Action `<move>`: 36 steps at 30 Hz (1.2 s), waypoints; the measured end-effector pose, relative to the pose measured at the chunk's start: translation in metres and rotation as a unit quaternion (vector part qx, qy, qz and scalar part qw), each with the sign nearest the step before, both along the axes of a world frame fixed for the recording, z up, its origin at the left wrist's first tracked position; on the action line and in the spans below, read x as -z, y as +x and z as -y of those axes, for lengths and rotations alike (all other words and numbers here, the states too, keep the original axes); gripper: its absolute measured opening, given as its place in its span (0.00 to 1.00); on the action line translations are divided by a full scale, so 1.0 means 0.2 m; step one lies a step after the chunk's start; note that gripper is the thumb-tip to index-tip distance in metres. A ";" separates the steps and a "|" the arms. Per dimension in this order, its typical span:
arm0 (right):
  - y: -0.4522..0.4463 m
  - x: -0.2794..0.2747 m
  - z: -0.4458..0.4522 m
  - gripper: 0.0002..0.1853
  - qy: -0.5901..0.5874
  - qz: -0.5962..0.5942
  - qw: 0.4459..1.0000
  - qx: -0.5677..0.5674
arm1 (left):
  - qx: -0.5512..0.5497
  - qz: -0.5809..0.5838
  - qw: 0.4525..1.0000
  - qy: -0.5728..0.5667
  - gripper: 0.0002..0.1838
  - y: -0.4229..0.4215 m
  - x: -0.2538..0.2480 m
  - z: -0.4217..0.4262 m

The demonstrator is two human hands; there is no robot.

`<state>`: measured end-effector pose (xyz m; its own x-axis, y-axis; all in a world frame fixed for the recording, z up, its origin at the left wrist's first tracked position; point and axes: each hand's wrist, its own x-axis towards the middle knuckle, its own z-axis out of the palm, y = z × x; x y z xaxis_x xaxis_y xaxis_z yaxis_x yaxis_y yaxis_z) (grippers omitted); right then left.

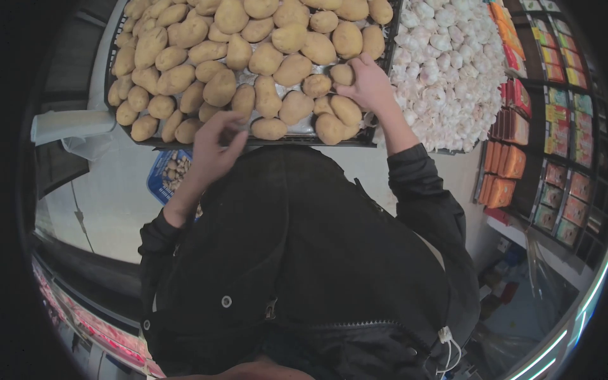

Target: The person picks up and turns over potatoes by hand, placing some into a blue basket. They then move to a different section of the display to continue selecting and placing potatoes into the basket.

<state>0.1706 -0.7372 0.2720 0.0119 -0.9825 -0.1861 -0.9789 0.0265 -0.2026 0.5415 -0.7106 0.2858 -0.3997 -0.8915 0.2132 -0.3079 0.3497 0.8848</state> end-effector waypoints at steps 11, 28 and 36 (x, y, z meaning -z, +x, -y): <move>0.04 -0.11 -0.25 0.27 -0.142 0.608 0.668 0.406 | 0.121 0.244 0.962 -0.012 0.29 -0.81 0.27 0.29; 0.45 -0.22 -0.35 0.18 0.017 0.422 0.901 -0.095 | 0.063 -0.610 0.535 0.581 0.41 0.15 0.39 -0.17; 0.06 -0.01 -0.48 0.32 -0.099 0.066 0.993 0.015 | -0.247 -0.586 0.622 0.456 0.43 1.01 0.73 -0.70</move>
